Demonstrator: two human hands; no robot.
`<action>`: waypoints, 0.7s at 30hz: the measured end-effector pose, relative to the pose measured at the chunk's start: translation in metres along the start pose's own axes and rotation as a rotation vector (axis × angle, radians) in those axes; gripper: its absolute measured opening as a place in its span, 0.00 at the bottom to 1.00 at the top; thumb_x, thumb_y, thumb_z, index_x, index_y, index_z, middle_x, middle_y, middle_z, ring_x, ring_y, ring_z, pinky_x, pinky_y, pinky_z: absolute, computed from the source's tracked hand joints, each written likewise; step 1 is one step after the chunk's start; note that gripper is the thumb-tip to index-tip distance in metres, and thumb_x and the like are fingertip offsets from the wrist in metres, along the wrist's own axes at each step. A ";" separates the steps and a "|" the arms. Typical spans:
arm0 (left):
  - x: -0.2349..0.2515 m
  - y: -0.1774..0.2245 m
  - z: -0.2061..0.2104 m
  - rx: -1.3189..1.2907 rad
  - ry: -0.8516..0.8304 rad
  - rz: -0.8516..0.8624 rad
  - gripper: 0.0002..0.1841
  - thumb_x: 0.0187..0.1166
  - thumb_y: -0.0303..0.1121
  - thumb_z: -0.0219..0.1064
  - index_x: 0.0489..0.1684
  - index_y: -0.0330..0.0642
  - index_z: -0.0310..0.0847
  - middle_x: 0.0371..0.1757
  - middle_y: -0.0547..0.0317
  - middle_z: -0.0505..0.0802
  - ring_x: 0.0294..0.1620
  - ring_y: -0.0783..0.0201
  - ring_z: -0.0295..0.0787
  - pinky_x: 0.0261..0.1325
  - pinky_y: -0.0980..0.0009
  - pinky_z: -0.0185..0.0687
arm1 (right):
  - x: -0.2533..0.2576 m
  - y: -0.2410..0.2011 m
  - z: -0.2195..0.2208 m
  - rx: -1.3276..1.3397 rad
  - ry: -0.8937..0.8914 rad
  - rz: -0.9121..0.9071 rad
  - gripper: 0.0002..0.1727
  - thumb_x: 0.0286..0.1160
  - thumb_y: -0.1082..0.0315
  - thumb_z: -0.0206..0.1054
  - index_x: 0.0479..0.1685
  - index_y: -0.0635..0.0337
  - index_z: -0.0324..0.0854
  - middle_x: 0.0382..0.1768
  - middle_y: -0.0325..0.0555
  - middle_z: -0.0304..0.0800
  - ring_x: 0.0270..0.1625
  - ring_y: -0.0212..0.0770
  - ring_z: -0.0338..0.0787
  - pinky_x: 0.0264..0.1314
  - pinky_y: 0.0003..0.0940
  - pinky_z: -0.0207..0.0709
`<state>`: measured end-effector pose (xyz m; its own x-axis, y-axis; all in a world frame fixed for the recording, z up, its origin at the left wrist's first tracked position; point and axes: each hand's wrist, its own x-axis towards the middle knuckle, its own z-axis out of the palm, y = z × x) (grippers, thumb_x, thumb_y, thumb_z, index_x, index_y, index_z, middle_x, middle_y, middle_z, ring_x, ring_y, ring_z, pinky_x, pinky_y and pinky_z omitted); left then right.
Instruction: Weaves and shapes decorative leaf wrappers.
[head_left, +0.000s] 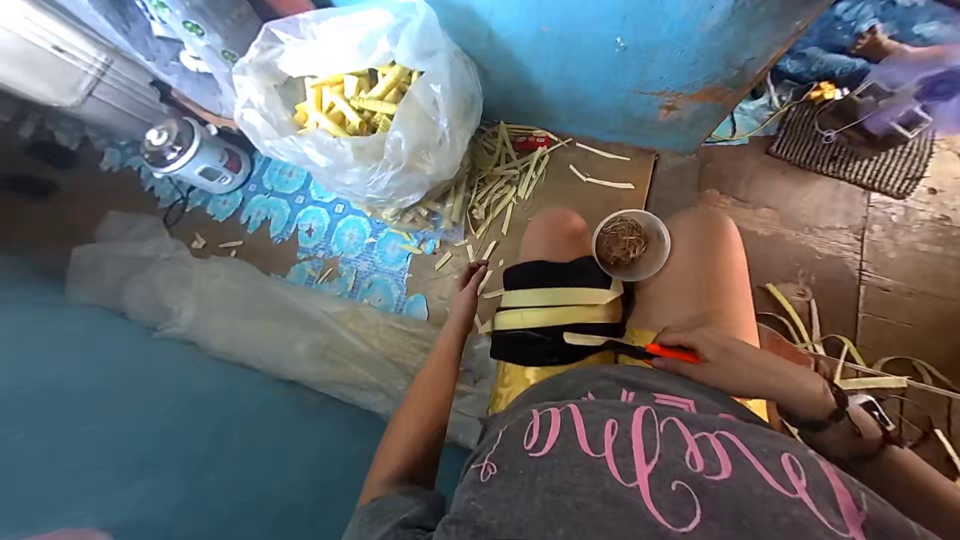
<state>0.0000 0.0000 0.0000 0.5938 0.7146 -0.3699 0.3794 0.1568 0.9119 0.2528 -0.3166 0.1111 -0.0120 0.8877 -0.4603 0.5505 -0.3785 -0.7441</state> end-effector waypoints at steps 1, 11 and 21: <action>-0.018 0.012 -0.004 0.067 0.002 0.115 0.20 0.90 0.36 0.54 0.68 0.30 0.77 0.68 0.43 0.85 0.67 0.56 0.81 0.71 0.54 0.75 | 0.003 -0.001 0.000 -0.037 -0.011 -0.011 0.20 0.85 0.53 0.62 0.46 0.64 0.88 0.41 0.52 0.89 0.44 0.46 0.87 0.50 0.48 0.78; -0.067 0.064 0.051 0.688 -0.104 0.531 0.23 0.74 0.41 0.77 0.65 0.42 0.86 0.79 0.44 0.80 0.80 0.42 0.74 0.79 0.38 0.68 | 0.012 -0.018 0.000 -0.228 0.023 0.035 0.20 0.86 0.53 0.65 0.59 0.61 0.88 0.49 0.57 0.92 0.54 0.55 0.90 0.62 0.58 0.78; -0.105 0.162 0.083 0.435 -0.458 0.511 0.14 0.77 0.36 0.75 0.53 0.40 0.83 0.23 0.64 0.82 0.21 0.73 0.74 0.29 0.75 0.73 | 0.017 -0.047 -0.008 -0.137 0.504 -0.392 0.44 0.61 0.42 0.79 0.79 0.56 0.76 0.71 0.51 0.83 0.74 0.51 0.81 0.75 0.55 0.75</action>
<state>0.0580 -0.1059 0.1713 0.9640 0.2615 -0.0490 0.1691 -0.4598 0.8718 0.2334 -0.2819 0.1417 0.1411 0.9798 0.1415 0.6867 0.0060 -0.7270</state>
